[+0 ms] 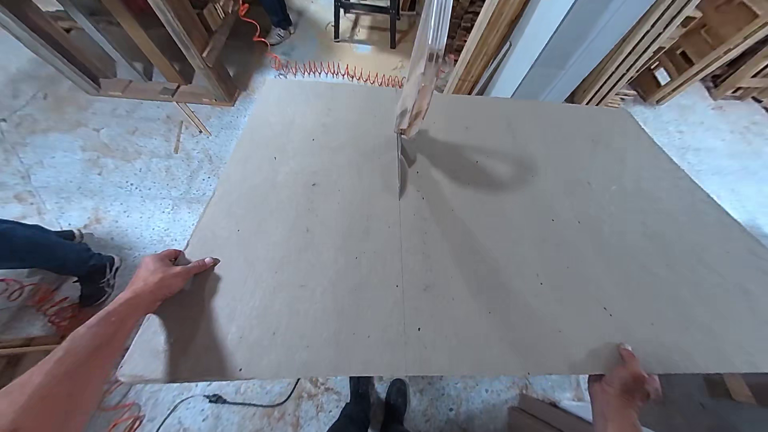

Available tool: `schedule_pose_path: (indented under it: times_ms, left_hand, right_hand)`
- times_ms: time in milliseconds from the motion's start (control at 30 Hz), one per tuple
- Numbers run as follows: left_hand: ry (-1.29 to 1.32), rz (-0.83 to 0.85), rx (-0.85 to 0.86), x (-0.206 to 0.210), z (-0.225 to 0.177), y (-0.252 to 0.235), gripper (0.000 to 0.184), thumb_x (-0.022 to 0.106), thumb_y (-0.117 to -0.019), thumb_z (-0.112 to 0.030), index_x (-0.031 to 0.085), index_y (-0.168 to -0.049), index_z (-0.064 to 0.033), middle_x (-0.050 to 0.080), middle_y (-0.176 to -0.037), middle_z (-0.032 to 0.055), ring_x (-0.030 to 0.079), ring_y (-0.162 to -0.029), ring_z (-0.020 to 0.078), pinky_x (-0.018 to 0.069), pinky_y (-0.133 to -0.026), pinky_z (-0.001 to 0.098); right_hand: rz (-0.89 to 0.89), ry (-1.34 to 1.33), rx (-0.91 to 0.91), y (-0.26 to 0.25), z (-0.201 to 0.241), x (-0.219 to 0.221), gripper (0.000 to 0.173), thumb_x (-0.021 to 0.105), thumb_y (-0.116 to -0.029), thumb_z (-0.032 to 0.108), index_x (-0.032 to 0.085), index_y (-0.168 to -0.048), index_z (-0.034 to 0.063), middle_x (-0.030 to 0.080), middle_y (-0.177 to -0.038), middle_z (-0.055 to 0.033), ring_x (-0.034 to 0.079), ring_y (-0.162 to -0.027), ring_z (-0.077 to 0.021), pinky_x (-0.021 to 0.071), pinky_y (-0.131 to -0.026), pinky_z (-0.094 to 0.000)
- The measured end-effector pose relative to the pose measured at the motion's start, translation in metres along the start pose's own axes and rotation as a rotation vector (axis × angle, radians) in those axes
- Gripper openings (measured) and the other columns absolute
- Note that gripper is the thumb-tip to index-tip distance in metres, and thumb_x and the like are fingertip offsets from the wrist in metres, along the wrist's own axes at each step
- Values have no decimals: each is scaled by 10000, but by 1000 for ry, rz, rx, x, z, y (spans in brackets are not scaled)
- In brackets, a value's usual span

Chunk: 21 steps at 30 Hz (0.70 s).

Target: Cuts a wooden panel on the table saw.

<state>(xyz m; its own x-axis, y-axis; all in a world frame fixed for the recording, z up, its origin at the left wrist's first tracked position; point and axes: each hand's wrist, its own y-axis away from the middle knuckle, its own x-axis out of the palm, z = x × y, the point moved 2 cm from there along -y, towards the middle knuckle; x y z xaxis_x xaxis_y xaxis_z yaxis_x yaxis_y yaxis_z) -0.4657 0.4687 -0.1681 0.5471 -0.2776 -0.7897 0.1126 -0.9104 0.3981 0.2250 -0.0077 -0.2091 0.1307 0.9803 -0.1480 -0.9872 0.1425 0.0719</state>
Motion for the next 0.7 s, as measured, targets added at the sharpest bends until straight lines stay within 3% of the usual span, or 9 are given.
schedule_pose_path:
  times_ms: [233,300,333,400,467,567,633,700]
  left_hand:
    - [6,-11,-10,2,-12,-17,465,729,-966,-312,625,-1159,98,632,-1077,360,607,-1040,510,438,-907,722]
    - [-7,-45,11,5,-9,-18,522,744,-956,-317,590,-1250,86,624,-1124,370,598,-1071,534,428,-920,736]
    - [-34,-68,40,8,-9,-16,606,770,-939,-303,535,-1370,51,610,-1219,371,584,-1142,552,420,-953,745]
    - [-140,-132,175,17,-13,5,844,846,-857,-267,400,-1530,-18,469,-1444,365,456,-1312,590,358,-1017,783]
    - [-257,-187,458,38,-28,50,866,844,-812,-337,444,-1518,-33,413,-1532,311,377,-1389,576,307,-1036,804]
    - [-323,-172,869,93,-53,136,655,646,-865,-548,654,-1352,-111,558,-1478,163,485,-1393,411,368,-1075,705]
    - [-203,-138,979,127,-83,178,571,643,-917,-538,684,-1295,-112,615,-1422,124,557,-1340,337,436,-1072,620]
    - [-71,-134,983,152,-133,195,594,723,-903,-439,632,-1347,-56,624,-1388,160,641,-1223,322,533,-996,545]
  right_hand:
    - [-23,-2,18,-3,-2,21,359,599,-987,130,522,-1307,-14,623,-1110,-115,653,-938,-140,574,-830,-353]
    - [-25,-17,15,-3,-3,24,338,591,-988,118,532,-1294,-14,630,-1087,-109,658,-918,-135,577,-814,-345]
    - [-23,-29,12,-4,-3,25,329,585,-989,110,531,-1289,-14,629,-1075,-104,660,-905,-134,580,-806,-342]
    - [-20,-36,11,-4,-4,25,326,588,-988,111,529,-1285,-10,628,-1065,-97,661,-896,-128,583,-799,-340]
    - [-12,-28,20,-5,-7,24,345,593,-997,120,525,-1306,-16,626,-1097,-107,658,-919,-132,579,-820,-342]
    - [-11,-34,20,-8,-8,25,341,604,-988,113,533,-1294,-19,634,-1099,-116,667,-922,-144,585,-825,-351]
    - [-16,-37,47,-8,-12,25,356,613,-985,109,531,-1307,-21,632,-1117,-131,663,-935,-156,582,-829,-363]
    - [-17,-29,66,-8,-17,26,347,621,-991,121,530,-1297,-15,633,-1097,-127,664,-924,-158,584,-821,-368]
